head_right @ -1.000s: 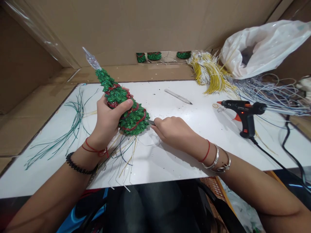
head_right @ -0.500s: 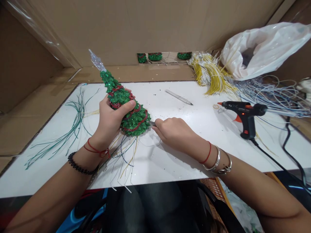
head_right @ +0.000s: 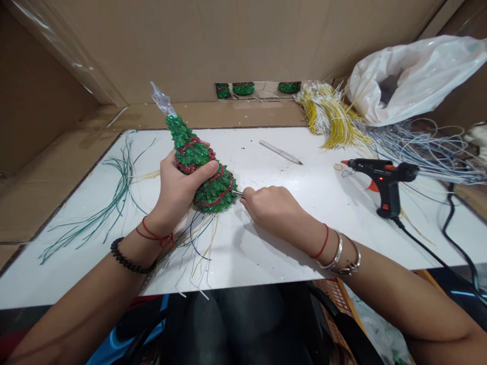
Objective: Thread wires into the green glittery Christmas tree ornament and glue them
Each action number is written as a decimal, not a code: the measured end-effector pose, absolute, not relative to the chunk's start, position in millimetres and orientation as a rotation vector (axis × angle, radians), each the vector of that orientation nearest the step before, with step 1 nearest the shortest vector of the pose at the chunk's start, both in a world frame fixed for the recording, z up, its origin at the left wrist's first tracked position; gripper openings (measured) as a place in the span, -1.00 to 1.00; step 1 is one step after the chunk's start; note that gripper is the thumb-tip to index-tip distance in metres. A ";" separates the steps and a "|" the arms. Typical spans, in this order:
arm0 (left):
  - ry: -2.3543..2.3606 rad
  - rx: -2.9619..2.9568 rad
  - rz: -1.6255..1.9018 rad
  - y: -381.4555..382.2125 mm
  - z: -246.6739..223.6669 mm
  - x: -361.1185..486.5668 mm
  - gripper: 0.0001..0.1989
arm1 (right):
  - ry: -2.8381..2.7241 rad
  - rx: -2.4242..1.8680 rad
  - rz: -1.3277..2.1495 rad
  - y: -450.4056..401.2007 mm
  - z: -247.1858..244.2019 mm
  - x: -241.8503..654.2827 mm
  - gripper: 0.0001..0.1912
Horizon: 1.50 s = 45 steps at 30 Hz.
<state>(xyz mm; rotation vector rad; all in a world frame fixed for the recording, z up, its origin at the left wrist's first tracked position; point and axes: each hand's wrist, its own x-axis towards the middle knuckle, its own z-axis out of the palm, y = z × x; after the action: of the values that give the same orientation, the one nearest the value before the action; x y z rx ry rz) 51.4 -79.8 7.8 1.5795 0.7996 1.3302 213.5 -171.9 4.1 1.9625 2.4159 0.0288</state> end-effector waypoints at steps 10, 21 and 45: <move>0.829 1.770 1.246 -80.4 5.8 50.9 -0.70 | 2.398 1.958 -0.057 -172.8 -1.5 208.3 -0.65; 0.859 1.785 1.302 -66.8 7.0 49.3 -0.68 | 2.358 1.992 -0.146 -173.4 7.2 207.3 -0.61; 0.827 1.755 1.262 -72.0 7.0 50.5 -0.64 | 2.392 2.007 -0.112 -171.1 2.6 207.2 -0.63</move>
<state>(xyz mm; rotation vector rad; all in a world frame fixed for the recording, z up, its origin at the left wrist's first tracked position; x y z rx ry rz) 50.5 -72.0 7.0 1.7550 0.8266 1.2625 207.2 -171.1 2.6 2.0071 2.3921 -0.1118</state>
